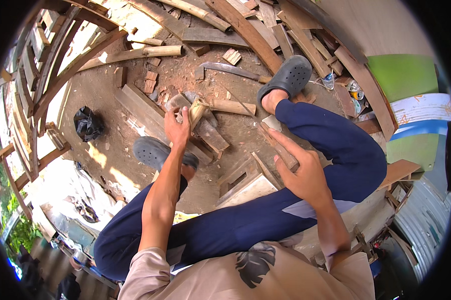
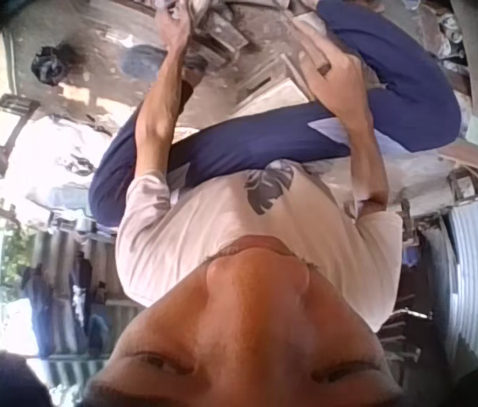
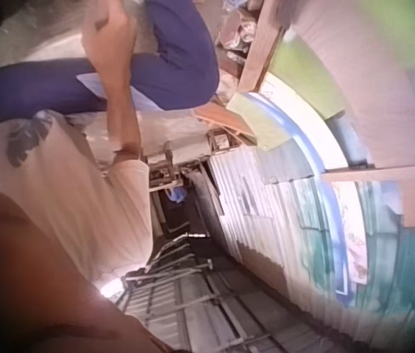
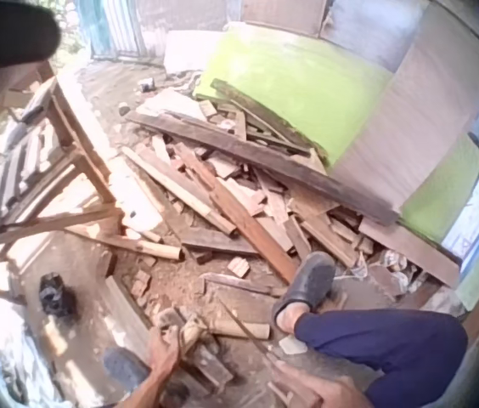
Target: The person sits on the ground and uses a knife to shave and shape a cylindrical bamboo pole. They rotate the pole and scrape its surface to smooth it, then cut a short segment from the pole and continue shaping the remaining piece.
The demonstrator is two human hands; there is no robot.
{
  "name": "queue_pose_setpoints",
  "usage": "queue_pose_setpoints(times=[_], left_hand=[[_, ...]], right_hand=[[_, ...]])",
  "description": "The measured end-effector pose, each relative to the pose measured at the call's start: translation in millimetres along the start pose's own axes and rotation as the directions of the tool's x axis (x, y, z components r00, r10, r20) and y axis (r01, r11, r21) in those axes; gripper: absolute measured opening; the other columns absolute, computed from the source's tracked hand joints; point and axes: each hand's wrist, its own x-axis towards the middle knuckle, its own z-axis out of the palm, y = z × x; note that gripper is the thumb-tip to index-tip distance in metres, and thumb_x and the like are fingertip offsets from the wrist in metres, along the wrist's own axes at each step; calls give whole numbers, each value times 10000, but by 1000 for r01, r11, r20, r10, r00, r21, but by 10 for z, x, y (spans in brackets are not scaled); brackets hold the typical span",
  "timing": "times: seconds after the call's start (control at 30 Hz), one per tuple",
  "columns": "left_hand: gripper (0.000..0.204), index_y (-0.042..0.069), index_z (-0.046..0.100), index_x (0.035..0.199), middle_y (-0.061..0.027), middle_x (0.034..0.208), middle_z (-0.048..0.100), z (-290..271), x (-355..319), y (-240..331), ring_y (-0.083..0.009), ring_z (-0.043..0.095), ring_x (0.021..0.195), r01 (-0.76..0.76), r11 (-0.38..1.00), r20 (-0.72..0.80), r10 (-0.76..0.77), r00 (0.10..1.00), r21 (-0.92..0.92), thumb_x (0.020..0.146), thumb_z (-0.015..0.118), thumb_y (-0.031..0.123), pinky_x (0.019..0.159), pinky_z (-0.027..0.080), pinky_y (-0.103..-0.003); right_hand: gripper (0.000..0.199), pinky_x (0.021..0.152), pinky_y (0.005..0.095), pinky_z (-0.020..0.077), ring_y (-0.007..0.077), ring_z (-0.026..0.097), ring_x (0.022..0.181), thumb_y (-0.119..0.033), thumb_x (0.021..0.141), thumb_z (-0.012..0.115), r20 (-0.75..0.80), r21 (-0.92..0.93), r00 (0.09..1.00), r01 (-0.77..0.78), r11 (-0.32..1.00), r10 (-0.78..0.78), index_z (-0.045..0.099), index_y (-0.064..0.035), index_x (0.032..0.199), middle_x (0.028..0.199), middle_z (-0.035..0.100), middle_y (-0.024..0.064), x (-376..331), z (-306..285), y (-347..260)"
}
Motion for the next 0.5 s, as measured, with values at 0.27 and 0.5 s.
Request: queue_pose_setpoints(times=[0.27, 0.5], left_hand=[[395, 65, 727, 1148, -192, 1124, 724, -10, 600, 407, -344, 712, 988, -212, 977, 477, 178, 861, 16, 977, 594, 395, 909, 547, -438], [510, 76, 763, 1091, -152, 1155, 693, -140, 547, 1035, -342, 639, 1124, -618, 663, 716, 175, 675, 421, 945, 592, 534, 977, 489, -489]], right_hand=[[647, 690, 447, 553, 408, 713, 772, -13, 870, 668, -63, 88, 998, 21, 996, -16, 528, -124, 1491, 1145, 717, 228, -10, 58, 195], [656, 793, 457, 561, 426, 698, 946, 7, 851, 674, -3, 108, 998, -62, 992, 63, 533, -112, 1480, 1148, 712, 233, -110, -81, 235]])
